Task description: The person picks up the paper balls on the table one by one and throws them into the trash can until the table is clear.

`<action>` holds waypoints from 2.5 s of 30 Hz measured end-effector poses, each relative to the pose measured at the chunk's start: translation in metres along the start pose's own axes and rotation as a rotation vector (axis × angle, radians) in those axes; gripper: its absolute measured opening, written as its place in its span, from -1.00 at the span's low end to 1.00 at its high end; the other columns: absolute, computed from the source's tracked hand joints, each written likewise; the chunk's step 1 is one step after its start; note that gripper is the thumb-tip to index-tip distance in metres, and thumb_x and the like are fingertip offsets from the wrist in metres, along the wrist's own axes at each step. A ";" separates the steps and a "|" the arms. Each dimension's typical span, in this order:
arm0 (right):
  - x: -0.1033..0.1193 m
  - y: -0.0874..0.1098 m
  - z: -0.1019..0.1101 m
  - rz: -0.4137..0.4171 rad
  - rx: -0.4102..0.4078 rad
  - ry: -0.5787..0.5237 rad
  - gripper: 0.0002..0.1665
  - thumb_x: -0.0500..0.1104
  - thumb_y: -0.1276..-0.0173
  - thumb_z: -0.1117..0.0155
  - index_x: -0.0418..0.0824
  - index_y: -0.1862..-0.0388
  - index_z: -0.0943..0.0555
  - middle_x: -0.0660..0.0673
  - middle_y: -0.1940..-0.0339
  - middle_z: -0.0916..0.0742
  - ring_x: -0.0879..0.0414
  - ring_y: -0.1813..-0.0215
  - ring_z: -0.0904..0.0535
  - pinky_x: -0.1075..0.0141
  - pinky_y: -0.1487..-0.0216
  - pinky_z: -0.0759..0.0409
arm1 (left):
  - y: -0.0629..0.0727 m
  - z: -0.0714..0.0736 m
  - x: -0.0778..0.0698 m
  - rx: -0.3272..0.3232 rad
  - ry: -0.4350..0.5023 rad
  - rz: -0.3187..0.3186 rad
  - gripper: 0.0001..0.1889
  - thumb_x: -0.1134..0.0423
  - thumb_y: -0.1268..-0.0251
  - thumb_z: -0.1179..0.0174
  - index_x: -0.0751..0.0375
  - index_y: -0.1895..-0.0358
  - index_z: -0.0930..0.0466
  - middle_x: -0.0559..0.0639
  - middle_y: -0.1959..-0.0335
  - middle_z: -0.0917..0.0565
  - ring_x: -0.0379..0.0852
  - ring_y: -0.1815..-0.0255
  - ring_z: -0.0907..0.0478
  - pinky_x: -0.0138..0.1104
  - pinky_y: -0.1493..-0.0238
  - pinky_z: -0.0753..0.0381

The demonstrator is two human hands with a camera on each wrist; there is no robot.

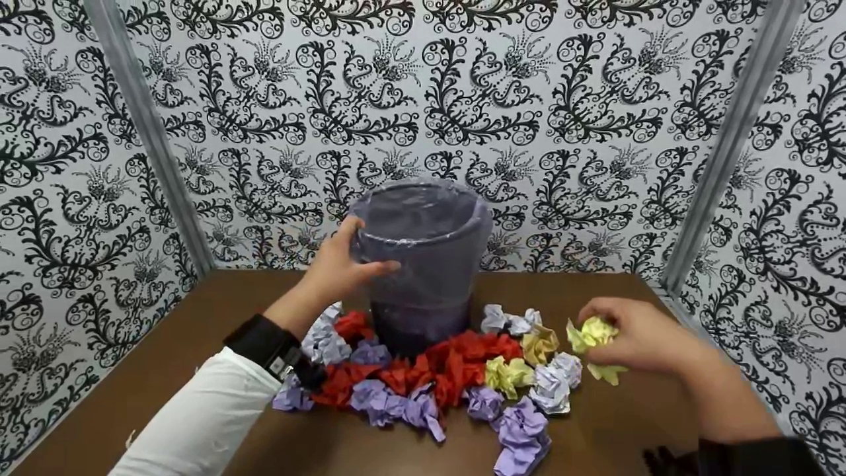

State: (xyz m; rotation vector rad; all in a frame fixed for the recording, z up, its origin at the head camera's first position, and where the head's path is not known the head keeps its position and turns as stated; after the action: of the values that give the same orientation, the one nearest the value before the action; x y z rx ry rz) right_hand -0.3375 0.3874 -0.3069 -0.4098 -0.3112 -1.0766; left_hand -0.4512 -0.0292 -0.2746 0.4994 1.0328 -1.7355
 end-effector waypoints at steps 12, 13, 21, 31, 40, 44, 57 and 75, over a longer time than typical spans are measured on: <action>0.056 -0.061 0.077 -0.146 0.019 0.163 -0.39 -0.21 -0.12 -0.50 -0.17 -0.19 -0.56 -0.18 0.25 -0.67 0.05 0.40 -0.59 0.33 0.54 -0.66 | -0.001 -0.001 0.002 0.006 -0.010 -0.005 -0.20 -0.30 0.27 -0.61 -0.31 -0.13 -0.43 -0.25 -0.01 -0.64 -0.13 -0.06 -0.63 -0.03 -0.17 -0.67; 0.061 -0.067 0.081 -0.140 0.020 0.177 -0.39 -0.20 -0.13 -0.49 -0.18 -0.19 -0.55 -0.19 0.24 -0.67 0.05 0.38 -0.59 0.34 0.53 -0.65 | -0.001 -0.001 0.002 0.008 -0.012 -0.004 -0.21 -0.30 0.27 -0.61 -0.33 -0.12 -0.43 -0.26 -0.03 -0.64 -0.14 -0.07 -0.63 -0.03 -0.18 -0.67; 0.093 -0.113 0.109 -0.115 -0.011 0.216 -0.35 -0.21 -0.16 -0.48 -0.30 -0.24 -0.52 -0.32 0.10 -0.67 0.00 0.28 -0.60 0.34 0.44 -0.66 | -0.002 0.001 -0.003 0.005 -0.030 -0.026 -0.23 -0.32 0.25 -0.60 -0.33 -0.09 -0.41 -0.22 -0.07 -0.61 -0.10 -0.11 -0.62 -0.01 -0.22 -0.67; 0.127 -0.166 0.107 -0.115 -0.033 0.133 -0.29 -0.05 -0.21 -0.50 -0.17 -0.32 -0.51 -0.36 -0.11 -0.64 -0.04 0.12 -0.62 0.27 0.24 -0.70 | -0.001 -0.001 0.000 0.009 -0.025 -0.012 -0.22 -0.33 0.26 -0.60 -0.33 -0.10 -0.41 -0.20 -0.09 -0.60 -0.09 -0.10 -0.63 -0.02 -0.21 -0.68; 0.144 -0.205 0.085 -0.105 -0.033 0.079 -0.31 0.03 -0.21 -0.53 -0.14 -0.27 -0.51 -0.31 -0.11 -0.66 -0.09 0.02 -0.64 0.18 0.05 -0.73 | -0.002 0.000 -0.002 -0.011 -0.099 -0.018 -0.22 -0.31 0.23 -0.60 -0.25 -0.11 -0.41 -0.16 -0.05 -0.63 -0.10 -0.06 -0.63 -0.08 -0.18 -0.66; 0.147 -0.218 0.067 -0.099 -0.036 0.058 -0.31 0.00 -0.20 -0.54 -0.16 -0.25 -0.51 -0.30 -0.13 -0.65 -0.13 -0.04 -0.63 0.09 -0.03 -0.73 | -0.003 0.001 -0.001 -0.008 -0.087 -0.012 -0.20 -0.30 0.24 -0.61 -0.26 -0.13 -0.42 -0.18 -0.07 -0.62 -0.09 -0.09 -0.63 -0.05 -0.20 -0.67; 0.158 -0.249 0.018 -0.032 -0.054 0.108 -0.35 -0.17 -0.10 -0.48 -0.17 -0.22 -0.55 -0.30 -0.16 -0.66 -0.19 -0.10 -0.60 -0.09 -0.17 -0.64 | -0.003 0.000 0.001 0.000 -0.085 -0.032 -0.18 -0.33 0.21 -0.58 -0.23 -0.18 -0.41 -0.23 -0.04 -0.60 -0.16 -0.01 -0.62 -0.14 -0.10 -0.70; 0.151 -0.258 0.000 -0.025 -0.011 0.108 -0.35 -0.05 -0.09 -0.57 -0.20 -0.15 -0.58 -0.29 -0.09 -0.70 -0.18 -0.09 -0.62 -0.10 -0.23 -0.59 | -0.004 0.002 -0.001 -0.014 -0.128 -0.064 -0.20 -0.38 0.20 -0.56 -0.25 -0.11 -0.37 -0.19 0.05 -0.61 -0.15 0.07 -0.63 -0.19 0.01 -0.71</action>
State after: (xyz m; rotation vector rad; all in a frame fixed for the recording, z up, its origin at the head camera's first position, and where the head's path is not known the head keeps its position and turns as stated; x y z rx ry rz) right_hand -0.5018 0.1626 -0.1968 -0.3573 -0.2154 -1.1215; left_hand -0.4542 -0.0294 -0.2711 0.3454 0.9781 -1.7914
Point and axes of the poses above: each hand's wrist, its own y-axis away from the middle knuckle, its own z-axis out of the back of the hand, x = y × z, the point moved 7 cm from there along -y, towards the middle knuckle
